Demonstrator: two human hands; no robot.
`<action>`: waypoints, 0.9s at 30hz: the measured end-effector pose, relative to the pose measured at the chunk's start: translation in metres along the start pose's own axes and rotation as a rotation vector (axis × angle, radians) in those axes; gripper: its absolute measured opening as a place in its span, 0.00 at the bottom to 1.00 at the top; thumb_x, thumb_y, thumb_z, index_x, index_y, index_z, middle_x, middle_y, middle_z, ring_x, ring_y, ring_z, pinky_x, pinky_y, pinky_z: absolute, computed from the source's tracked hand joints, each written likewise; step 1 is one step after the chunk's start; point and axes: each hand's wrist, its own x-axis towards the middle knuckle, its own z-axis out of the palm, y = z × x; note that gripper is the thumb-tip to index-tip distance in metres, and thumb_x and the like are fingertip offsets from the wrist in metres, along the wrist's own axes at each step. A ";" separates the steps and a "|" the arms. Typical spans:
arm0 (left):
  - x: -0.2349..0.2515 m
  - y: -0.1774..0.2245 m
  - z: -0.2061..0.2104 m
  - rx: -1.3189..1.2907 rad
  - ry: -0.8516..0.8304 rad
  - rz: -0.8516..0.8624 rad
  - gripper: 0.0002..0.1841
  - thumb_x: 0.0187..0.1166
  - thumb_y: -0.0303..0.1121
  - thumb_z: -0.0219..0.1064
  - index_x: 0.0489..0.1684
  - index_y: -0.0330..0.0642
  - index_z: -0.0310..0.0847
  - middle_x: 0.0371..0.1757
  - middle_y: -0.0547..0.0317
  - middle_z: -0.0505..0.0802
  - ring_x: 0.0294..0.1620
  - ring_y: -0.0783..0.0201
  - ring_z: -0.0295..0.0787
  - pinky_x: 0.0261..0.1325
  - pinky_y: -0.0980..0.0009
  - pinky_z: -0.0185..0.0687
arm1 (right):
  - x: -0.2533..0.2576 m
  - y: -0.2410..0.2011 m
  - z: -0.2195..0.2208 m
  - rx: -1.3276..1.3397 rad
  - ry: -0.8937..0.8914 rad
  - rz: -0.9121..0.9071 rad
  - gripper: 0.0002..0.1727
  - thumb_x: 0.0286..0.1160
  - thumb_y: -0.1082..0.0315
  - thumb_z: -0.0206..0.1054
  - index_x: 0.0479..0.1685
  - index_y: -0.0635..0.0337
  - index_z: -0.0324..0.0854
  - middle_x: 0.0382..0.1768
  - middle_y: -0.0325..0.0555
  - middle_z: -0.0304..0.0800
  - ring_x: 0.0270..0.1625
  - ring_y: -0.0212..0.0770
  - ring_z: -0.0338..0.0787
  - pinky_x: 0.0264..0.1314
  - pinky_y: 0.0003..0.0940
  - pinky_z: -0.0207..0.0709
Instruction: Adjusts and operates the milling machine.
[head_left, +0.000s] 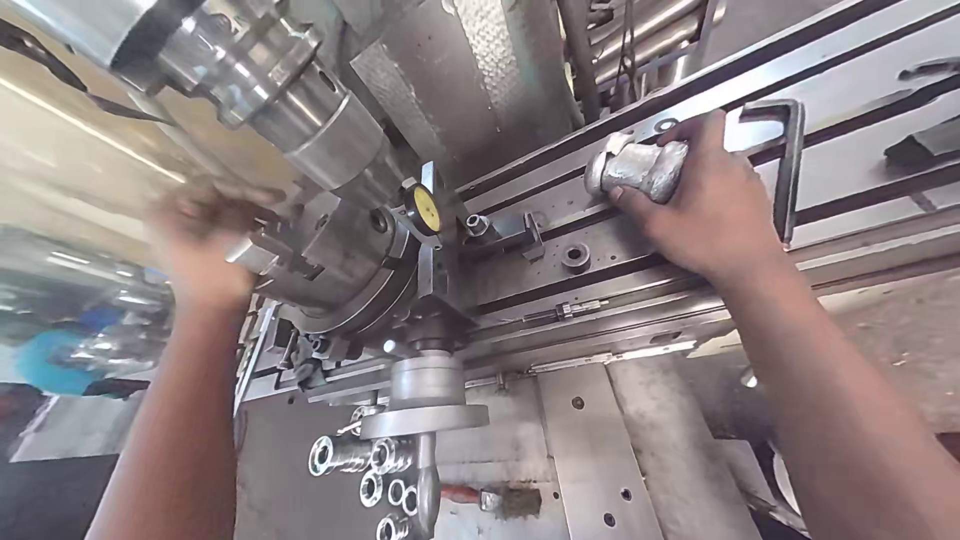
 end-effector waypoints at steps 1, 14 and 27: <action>0.000 0.001 0.000 0.006 0.001 -0.002 0.11 0.78 0.26 0.56 0.49 0.39 0.84 0.44 0.73 0.94 0.39 0.82 0.89 0.49 0.79 0.87 | 0.000 0.000 0.000 -0.002 0.001 -0.001 0.42 0.69 0.41 0.73 0.77 0.57 0.65 0.55 0.67 0.86 0.61 0.75 0.84 0.58 0.76 0.70; -0.002 0.003 0.001 0.042 0.014 -0.038 0.12 0.79 0.28 0.55 0.50 0.38 0.84 0.45 0.69 0.94 0.39 0.81 0.89 0.49 0.79 0.86 | -0.001 0.000 0.000 0.003 0.009 -0.011 0.41 0.69 0.42 0.73 0.76 0.57 0.66 0.53 0.66 0.86 0.60 0.74 0.84 0.58 0.74 0.70; -0.002 0.004 0.001 0.033 0.016 -0.050 0.12 0.79 0.27 0.56 0.50 0.39 0.84 0.48 0.68 0.95 0.41 0.80 0.90 0.50 0.78 0.87 | -0.001 0.001 0.002 0.015 0.023 -0.015 0.40 0.68 0.43 0.75 0.75 0.58 0.67 0.52 0.67 0.86 0.57 0.73 0.84 0.56 0.74 0.70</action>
